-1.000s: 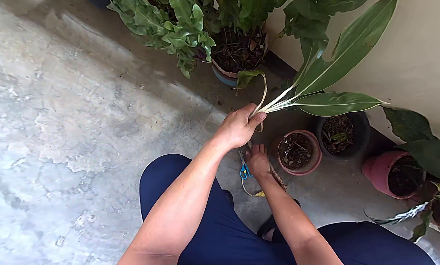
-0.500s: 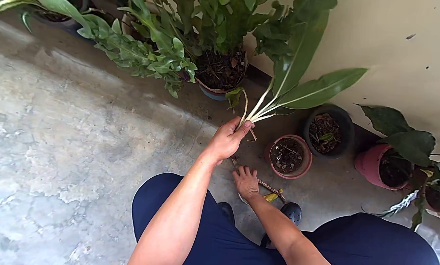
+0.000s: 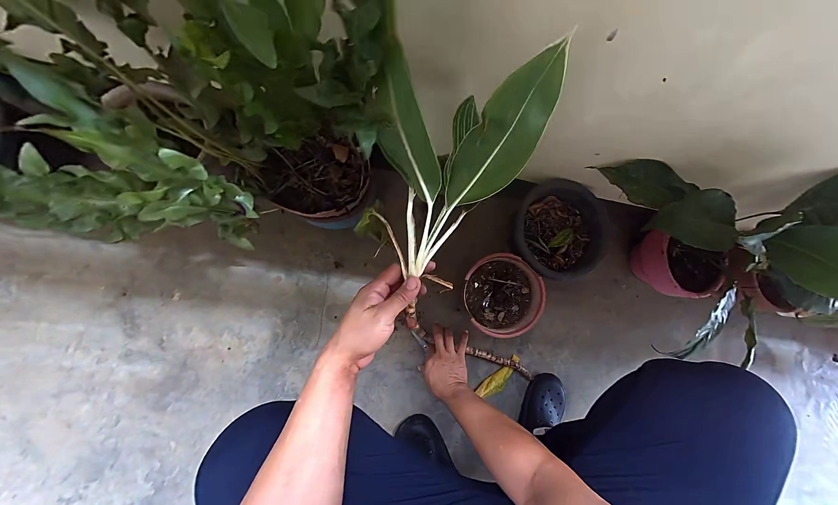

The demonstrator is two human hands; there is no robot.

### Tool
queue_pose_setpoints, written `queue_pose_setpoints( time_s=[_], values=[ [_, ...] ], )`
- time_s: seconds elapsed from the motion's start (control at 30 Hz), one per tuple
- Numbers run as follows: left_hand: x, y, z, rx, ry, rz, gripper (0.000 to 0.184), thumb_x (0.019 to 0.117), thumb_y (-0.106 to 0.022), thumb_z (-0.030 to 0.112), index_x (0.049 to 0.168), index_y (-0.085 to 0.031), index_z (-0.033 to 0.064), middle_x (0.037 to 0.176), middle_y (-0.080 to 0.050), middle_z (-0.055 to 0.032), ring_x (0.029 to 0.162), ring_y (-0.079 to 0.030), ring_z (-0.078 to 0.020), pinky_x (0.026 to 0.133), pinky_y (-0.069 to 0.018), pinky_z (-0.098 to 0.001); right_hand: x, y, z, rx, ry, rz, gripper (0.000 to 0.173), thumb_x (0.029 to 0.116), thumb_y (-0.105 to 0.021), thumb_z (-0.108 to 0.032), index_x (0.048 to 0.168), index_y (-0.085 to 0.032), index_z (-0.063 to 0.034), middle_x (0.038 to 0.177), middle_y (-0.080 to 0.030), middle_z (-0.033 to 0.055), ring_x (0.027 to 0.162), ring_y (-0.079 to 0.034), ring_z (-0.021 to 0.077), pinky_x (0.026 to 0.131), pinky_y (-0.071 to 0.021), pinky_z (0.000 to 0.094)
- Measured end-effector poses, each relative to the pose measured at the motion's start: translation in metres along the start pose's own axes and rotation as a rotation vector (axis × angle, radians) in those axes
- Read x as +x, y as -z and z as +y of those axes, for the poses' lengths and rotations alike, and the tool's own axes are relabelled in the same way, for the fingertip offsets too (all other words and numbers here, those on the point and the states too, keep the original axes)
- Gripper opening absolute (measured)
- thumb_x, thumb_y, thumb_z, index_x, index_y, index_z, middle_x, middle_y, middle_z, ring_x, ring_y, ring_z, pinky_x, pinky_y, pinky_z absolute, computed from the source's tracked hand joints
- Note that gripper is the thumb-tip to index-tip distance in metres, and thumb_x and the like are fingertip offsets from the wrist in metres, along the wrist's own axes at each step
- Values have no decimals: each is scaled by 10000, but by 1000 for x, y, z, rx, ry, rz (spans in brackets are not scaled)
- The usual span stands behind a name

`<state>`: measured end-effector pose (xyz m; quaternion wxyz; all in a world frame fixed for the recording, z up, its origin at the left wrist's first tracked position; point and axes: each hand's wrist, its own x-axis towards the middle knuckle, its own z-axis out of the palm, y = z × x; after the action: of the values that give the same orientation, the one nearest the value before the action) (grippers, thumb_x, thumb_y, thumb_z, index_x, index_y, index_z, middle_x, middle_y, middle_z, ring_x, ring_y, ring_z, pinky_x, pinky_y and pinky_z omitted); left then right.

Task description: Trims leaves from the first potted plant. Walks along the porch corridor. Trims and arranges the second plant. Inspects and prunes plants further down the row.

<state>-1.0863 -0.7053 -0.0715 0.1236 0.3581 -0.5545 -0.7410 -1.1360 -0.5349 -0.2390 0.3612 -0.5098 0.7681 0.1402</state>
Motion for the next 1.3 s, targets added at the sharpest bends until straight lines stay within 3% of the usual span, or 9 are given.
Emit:
queue_pose_setpoints(
  time_s=[0.1,0.23,0.4,0.57,0.67,0.77,1.0,1.17,1.3],
  values=[
    [2,-6,-2,-8,17,-2,288,1040,-564,114,1319,-633,129,1268,-678,-6,1030,-664,-94,933,-550,-280,1,-2,2,43,-9,9,434,1074,-456,-282,1387,-623,-32,1726,-202,86,1580,-178,375,1180,-50,769],
    [7,-15,-6,-34,33,-2,280,985,-624,4,1249,-668,85,1187,-709,-28,929,-692,-98,862,-589,-272,5,8,0,90,-5,-18,395,1063,-428,-175,1371,-631,-34,1714,-246,56,1580,-179,361,1177,-36,775],
    [13,-30,-8,16,40,-11,306,912,-714,-37,1203,-680,51,1098,-730,-34,906,-698,-93,864,-587,-256,-8,15,4,123,100,-8,363,1033,-500,-201,1299,-667,-19,1669,-325,98,1558,-229,361,1193,-62,749],
    [27,-60,-17,112,111,23,237,883,-784,14,1096,-681,11,969,-741,-59,841,-717,-106,823,-609,-286,-44,44,21,156,255,-191,374,982,-607,-188,1285,-638,29,1547,-416,227,1443,-377,424,1162,-298,643],
    [40,-84,-40,286,123,49,275,877,-828,152,1093,-709,29,1052,-737,-73,925,-713,-115,870,-594,-299,-70,72,45,159,244,-346,409,942,-701,-217,1244,-641,53,1444,-506,247,1351,-476,437,1073,-426,611],
    [50,-103,-63,592,65,72,374,887,-818,323,1141,-756,57,1444,-527,-210,1369,-462,-342,1154,-381,-477,-91,106,80,110,218,-445,384,932,-708,-207,1185,-629,71,1283,-592,288,1181,-601,468,919,-511,641],
    [55,-131,-94,857,-211,284,377,876,-799,419,1154,-786,165,1411,-485,-320,1317,-414,-541,1098,-361,-625,-120,181,146,113,183,-439,309,976,-657,-152,1200,-613,56,1109,-648,272,1087,-635,445,900,-504,612],
    [62,-125,-93,840,-138,331,879,780,-879,449,1479,-528,47,1464,-388,-400,1325,-414,-590,1081,-395,-659,-119,205,175,191,221,-332,284,993,-645,-185,1187,-609,20,1061,-649,233,1035,-635,410,876,-498,591],
    [67,-119,-92,757,25,278,1144,748,-915,425,1606,-272,24,1561,-311,-377,1402,-387,-550,1125,-386,-637,-124,217,169,161,277,-327,330,961,-686,-143,1221,-609,45,1116,-654,257,1083,-636,439,887,-504,629]
  ],
)
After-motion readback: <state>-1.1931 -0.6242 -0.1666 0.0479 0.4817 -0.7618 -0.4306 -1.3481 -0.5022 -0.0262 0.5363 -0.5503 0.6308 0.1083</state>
